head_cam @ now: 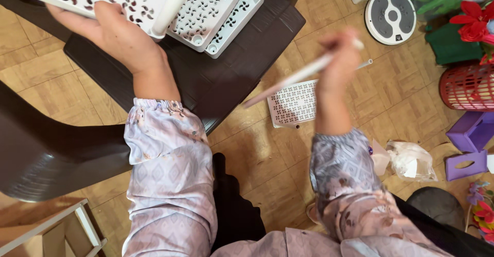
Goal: The person wipes a white plastic tray with a tissue, then inserts white plastic rods into the tray's corner holes to form legs. They repeat this process for multiple trays, stacking the assembled units on a nearby chair.
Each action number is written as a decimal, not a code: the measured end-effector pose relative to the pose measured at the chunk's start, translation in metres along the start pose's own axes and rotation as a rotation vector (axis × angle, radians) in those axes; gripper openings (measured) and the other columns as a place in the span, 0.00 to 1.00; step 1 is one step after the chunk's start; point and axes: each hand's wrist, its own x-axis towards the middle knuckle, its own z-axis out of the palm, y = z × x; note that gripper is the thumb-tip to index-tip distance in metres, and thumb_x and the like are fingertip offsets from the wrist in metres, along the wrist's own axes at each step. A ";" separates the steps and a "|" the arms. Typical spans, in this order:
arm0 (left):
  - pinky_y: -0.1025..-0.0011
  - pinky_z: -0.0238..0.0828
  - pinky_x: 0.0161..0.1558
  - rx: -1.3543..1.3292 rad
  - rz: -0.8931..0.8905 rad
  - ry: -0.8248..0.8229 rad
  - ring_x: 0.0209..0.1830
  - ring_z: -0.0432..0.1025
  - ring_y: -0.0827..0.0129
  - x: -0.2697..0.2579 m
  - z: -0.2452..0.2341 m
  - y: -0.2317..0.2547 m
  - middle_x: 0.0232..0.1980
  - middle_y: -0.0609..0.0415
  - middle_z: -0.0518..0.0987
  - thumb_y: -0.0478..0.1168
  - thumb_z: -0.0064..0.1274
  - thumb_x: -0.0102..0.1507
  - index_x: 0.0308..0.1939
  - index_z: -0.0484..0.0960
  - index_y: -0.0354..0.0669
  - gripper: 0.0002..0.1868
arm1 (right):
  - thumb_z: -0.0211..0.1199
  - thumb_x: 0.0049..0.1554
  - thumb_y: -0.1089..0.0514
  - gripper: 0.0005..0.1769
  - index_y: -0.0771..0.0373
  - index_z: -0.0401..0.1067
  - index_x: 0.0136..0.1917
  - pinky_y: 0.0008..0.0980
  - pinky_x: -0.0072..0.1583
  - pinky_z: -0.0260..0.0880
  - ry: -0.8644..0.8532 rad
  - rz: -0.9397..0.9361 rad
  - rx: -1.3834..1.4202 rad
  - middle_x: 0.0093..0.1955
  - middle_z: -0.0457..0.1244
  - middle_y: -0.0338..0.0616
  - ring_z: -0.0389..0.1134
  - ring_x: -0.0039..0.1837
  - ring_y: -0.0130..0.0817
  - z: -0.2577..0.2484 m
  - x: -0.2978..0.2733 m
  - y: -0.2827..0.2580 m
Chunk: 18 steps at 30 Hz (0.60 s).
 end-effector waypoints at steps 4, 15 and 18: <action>0.64 0.69 0.62 -0.009 -0.118 0.015 0.62 0.69 0.58 -0.003 0.006 -0.003 0.72 0.40 0.66 0.25 0.39 0.65 0.81 0.47 0.42 0.40 | 0.47 0.68 0.35 0.33 0.60 0.66 0.33 0.30 0.27 0.55 0.333 0.187 -0.048 0.24 0.59 0.40 0.59 0.25 0.29 -0.084 -0.008 0.034; 0.66 0.70 0.47 0.071 -0.225 -0.112 0.43 0.67 0.65 -0.004 -0.002 -0.016 0.52 0.45 0.74 0.25 0.41 0.65 0.77 0.58 0.36 0.35 | 0.66 0.62 0.51 0.16 0.67 0.75 0.41 0.27 0.32 0.66 -0.150 0.415 -0.527 0.30 0.67 0.42 0.66 0.29 0.25 -0.089 -0.052 0.162; 0.67 0.69 0.45 0.090 -0.200 -0.123 0.39 0.66 0.67 -0.002 -0.005 -0.019 0.49 0.47 0.74 0.26 0.42 0.66 0.77 0.60 0.36 0.33 | 0.66 0.62 0.51 0.16 0.67 0.75 0.41 0.28 0.32 0.67 -0.160 0.440 -0.565 0.30 0.68 0.42 0.67 0.29 0.26 -0.081 -0.056 0.164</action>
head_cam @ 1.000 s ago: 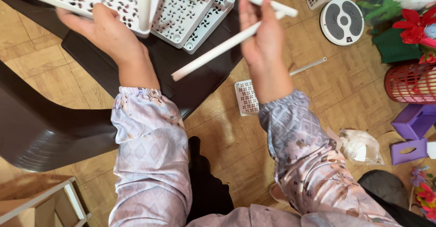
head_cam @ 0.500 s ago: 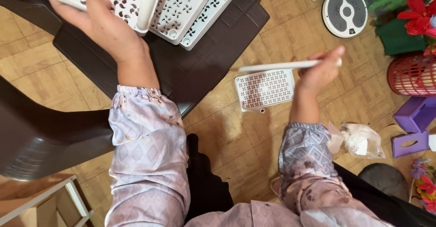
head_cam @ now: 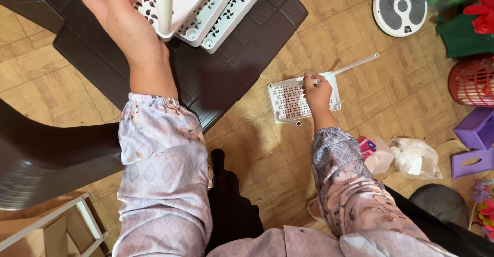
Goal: The person wipes a white plastic tray with a tissue, then inserts white plastic rods into the tray's corner holes to form legs. They repeat this process for multiple trays, stacking the assembled units on a nearby chair.
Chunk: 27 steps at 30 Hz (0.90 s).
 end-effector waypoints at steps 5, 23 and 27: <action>0.68 0.68 0.44 0.014 -0.001 0.019 0.38 0.64 0.68 0.001 0.001 0.000 0.46 0.47 0.72 0.26 0.42 0.66 0.77 0.60 0.35 0.33 | 0.67 0.61 0.51 0.16 0.67 0.76 0.42 0.28 0.33 0.68 -0.002 0.014 0.007 0.31 0.68 0.42 0.68 0.30 0.26 0.008 -0.001 0.002; 0.66 0.69 0.46 0.012 -0.032 0.009 0.39 0.65 0.66 -0.001 0.001 0.000 0.48 0.47 0.73 0.26 0.42 0.62 0.74 0.57 0.37 0.34 | 0.65 0.60 0.52 0.14 0.66 0.78 0.45 0.40 0.40 0.69 -0.290 -0.317 -0.373 0.33 0.68 0.54 0.70 0.35 0.43 0.049 0.025 -0.014; 0.68 0.69 0.47 0.021 -0.005 0.001 0.40 0.65 0.65 0.001 0.000 -0.002 0.50 0.46 0.72 0.25 0.43 0.65 0.76 0.59 0.34 0.34 | 0.63 0.61 0.51 0.14 0.66 0.77 0.45 0.40 0.40 0.69 -0.309 -0.198 -0.294 0.33 0.69 0.51 0.70 0.35 0.42 0.053 0.033 -0.008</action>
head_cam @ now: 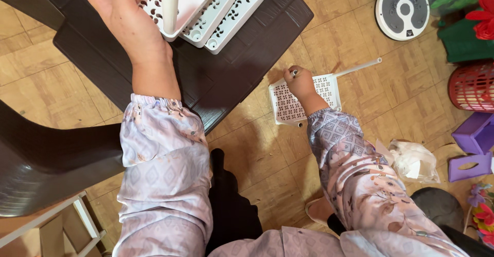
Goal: The person wipes a white plastic tray with a tissue, then inserts white plastic rods into the tray's corner holes to form legs. They repeat this process for multiple trays, stacking the assembled units on a nearby chair.
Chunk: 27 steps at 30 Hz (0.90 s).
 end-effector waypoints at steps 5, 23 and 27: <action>0.68 0.69 0.47 -0.052 -0.012 0.026 0.43 0.66 0.64 0.000 0.007 0.003 0.50 0.47 0.72 0.25 0.42 0.63 0.75 0.58 0.35 0.34 | 0.65 0.60 0.51 0.13 0.64 0.79 0.48 0.37 0.43 0.71 0.053 -0.097 -0.095 0.36 0.69 0.51 0.71 0.37 0.38 0.006 -0.003 0.015; 0.68 0.68 0.45 0.075 0.031 -0.022 0.39 0.64 0.67 0.001 0.004 0.006 0.46 0.48 0.71 0.25 0.43 0.66 0.74 0.61 0.34 0.30 | 0.56 0.70 0.56 0.11 0.65 0.63 0.61 0.33 0.54 0.73 0.080 -0.167 0.208 0.50 0.70 0.47 0.74 0.52 0.36 -0.005 -0.030 0.031; 0.70 0.68 0.46 0.080 0.001 0.017 0.40 0.64 0.67 0.001 0.002 0.004 0.47 0.49 0.70 0.26 0.44 0.65 0.71 0.62 0.33 0.29 | 0.59 0.66 0.51 0.25 0.66 0.60 0.70 0.44 0.47 0.71 -0.217 0.158 -0.108 0.46 0.67 0.61 0.71 0.46 0.53 -0.003 -0.022 0.061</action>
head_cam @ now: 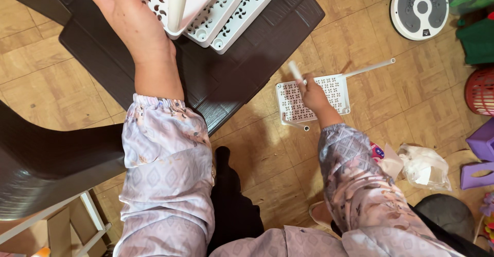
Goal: The person wipes a white plastic tray with a tissue, then inserts white plastic rods into the tray's corner holes to form legs. They repeat this process for multiple trays, stacking the assembled units on a nearby chair.
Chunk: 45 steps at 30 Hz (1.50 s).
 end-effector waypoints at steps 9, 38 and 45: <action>0.70 0.67 0.42 -0.066 -0.002 0.007 0.35 0.63 0.70 0.003 -0.001 -0.006 0.43 0.51 0.69 0.25 0.47 0.67 0.69 0.64 0.33 0.25 | 0.62 0.57 0.59 0.31 0.52 0.65 0.73 0.42 0.42 0.74 -0.507 0.275 -0.404 0.47 0.70 0.53 0.72 0.43 0.46 -0.041 0.006 -0.016; 0.69 0.68 0.48 -0.046 -0.006 -0.030 0.41 0.65 0.66 0.004 -0.005 -0.005 0.48 0.47 0.73 0.24 0.42 0.65 0.76 0.61 0.34 0.32 | 0.61 0.54 0.60 0.14 0.56 0.82 0.51 0.47 0.57 0.72 -0.039 0.070 -0.600 0.52 0.70 0.55 0.72 0.57 0.53 -0.060 -0.011 -0.095; 0.69 0.68 0.48 -0.039 0.005 -0.045 0.40 0.65 0.66 0.004 -0.007 -0.007 0.48 0.47 0.73 0.24 0.42 0.65 0.75 0.62 0.33 0.32 | 0.65 0.51 0.61 0.13 0.65 0.80 0.50 0.47 0.56 0.73 -0.077 -0.068 -0.752 0.53 0.70 0.58 0.71 0.57 0.54 -0.041 -0.011 -0.126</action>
